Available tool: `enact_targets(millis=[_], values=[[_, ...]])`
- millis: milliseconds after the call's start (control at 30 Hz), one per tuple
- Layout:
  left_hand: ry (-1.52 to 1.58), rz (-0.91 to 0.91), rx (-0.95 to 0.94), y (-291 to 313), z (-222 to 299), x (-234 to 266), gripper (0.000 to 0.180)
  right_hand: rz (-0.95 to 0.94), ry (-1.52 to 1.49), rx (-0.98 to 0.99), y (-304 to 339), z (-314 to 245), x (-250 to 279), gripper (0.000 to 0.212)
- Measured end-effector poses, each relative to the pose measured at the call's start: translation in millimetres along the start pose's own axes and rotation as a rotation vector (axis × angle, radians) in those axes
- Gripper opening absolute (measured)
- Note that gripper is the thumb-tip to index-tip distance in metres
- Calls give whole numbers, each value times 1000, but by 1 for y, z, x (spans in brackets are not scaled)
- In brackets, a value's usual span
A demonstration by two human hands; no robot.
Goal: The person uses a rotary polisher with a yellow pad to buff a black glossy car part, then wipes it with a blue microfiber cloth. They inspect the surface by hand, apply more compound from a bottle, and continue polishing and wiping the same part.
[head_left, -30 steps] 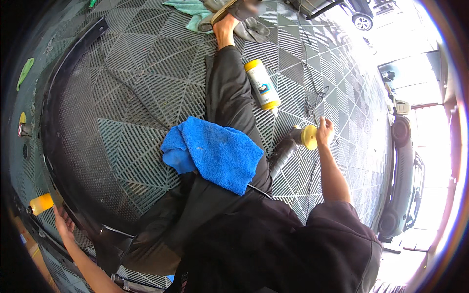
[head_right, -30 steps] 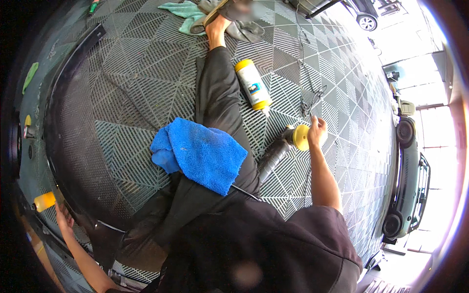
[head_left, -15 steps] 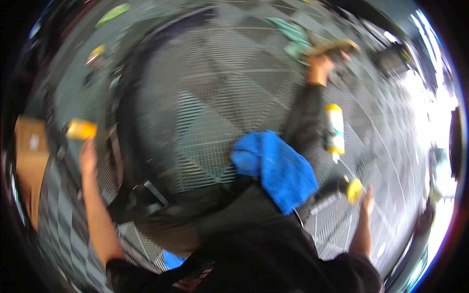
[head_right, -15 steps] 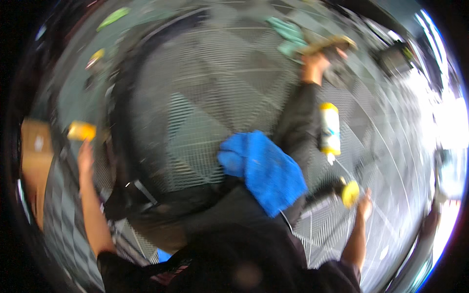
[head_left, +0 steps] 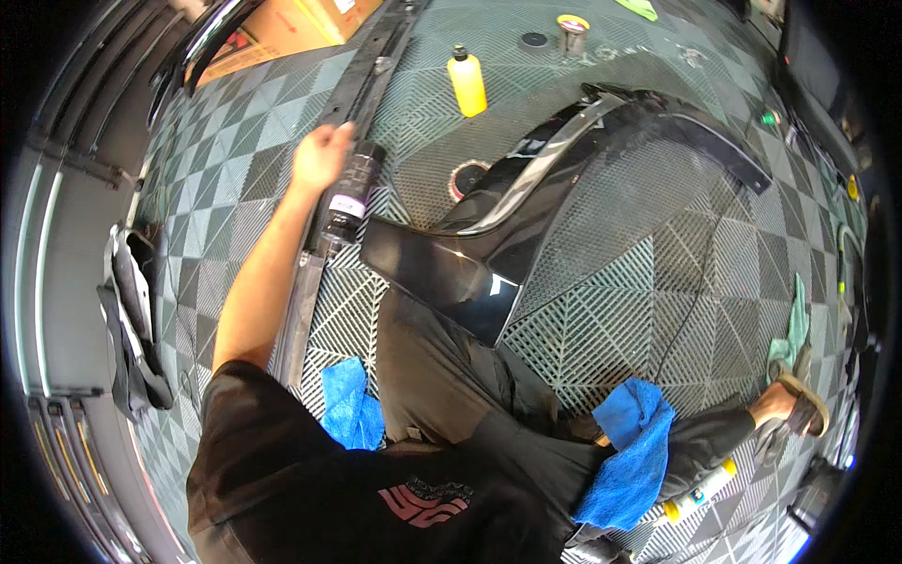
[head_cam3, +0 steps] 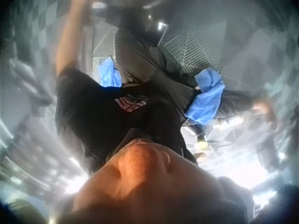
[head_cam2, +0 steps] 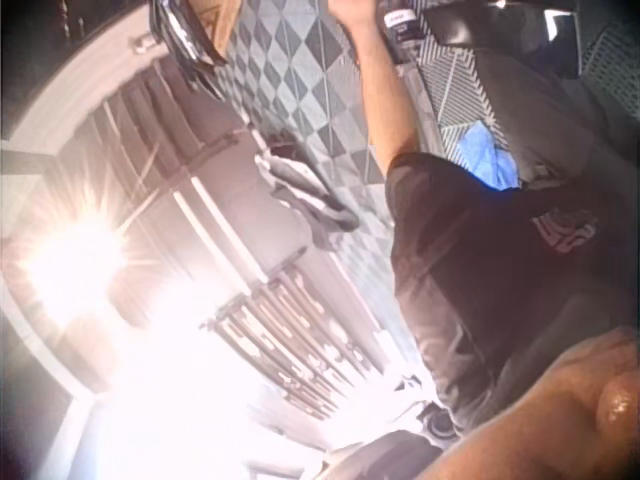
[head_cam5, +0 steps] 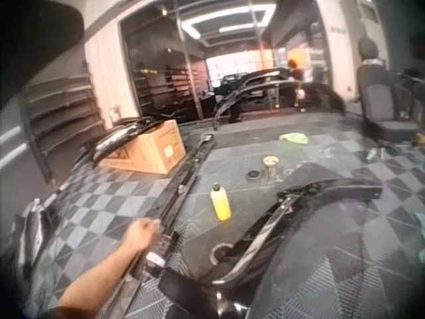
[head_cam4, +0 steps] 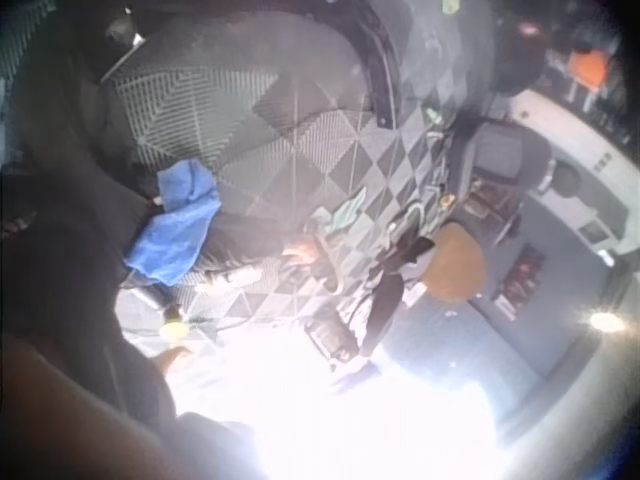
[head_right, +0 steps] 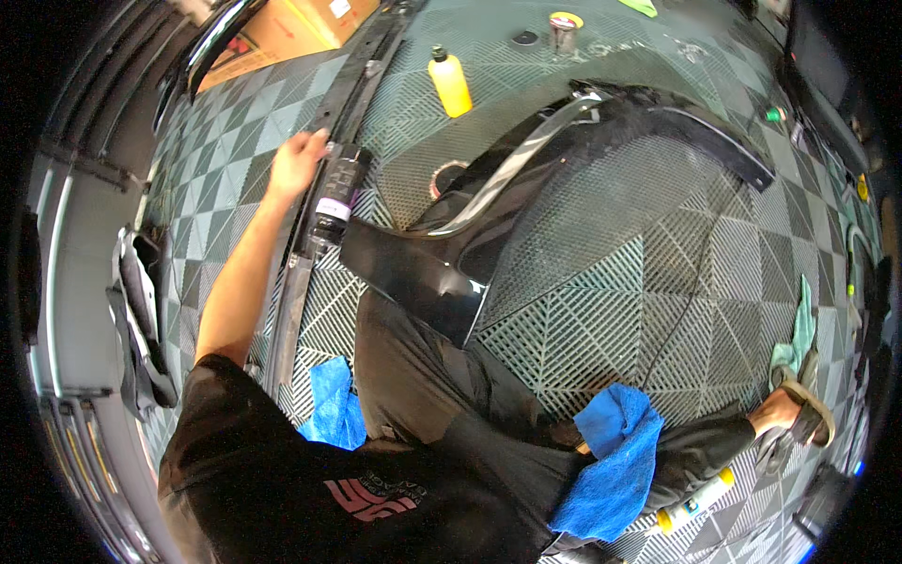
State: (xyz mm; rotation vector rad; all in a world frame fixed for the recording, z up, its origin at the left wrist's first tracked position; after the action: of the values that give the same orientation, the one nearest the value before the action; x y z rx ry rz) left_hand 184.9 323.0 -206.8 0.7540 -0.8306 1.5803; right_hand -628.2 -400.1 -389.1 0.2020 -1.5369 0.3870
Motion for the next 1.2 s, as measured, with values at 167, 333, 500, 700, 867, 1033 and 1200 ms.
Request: enact_targets(millis=[167,333,500,700,867,1033,1200], values=[[-92,-42,286,25,-167,-17,72,-446,-602,-432,48,-63,-38,60],[-298,-206,405,32,-186,-85,103,-569,-1236,-1115,140,0,-55,67],[-445,-234,453,35,-158,-104,105,-535,-1276,-1380,142,21,-44,101],[-399,-196,362,26,-199,-118,98,-582,-1501,-1203,90,1,-63,82],[383,-137,334,3,-251,-45,67,-413,-1544,-1044,70,-19,-89,37],[1070,-314,565,-8,-94,-32,52,-178,-1660,-844,68,13,-50,27],[1446,-229,249,2,36,18,57,-173,-1513,-506,4,0,63,25]])
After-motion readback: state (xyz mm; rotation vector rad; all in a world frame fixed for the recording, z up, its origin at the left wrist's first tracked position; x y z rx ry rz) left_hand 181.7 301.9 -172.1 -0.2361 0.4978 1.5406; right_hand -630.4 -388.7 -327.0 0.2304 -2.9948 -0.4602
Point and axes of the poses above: each hand's wrist, its own y-axis away from the middle knuckle, its own x-axis out of the back of the hand, z = x × y, the point moved 7 cm from there along -y, towards the middle knuckle, and after that the axes turned 8 degrees about -z, right-handed, at the moved point
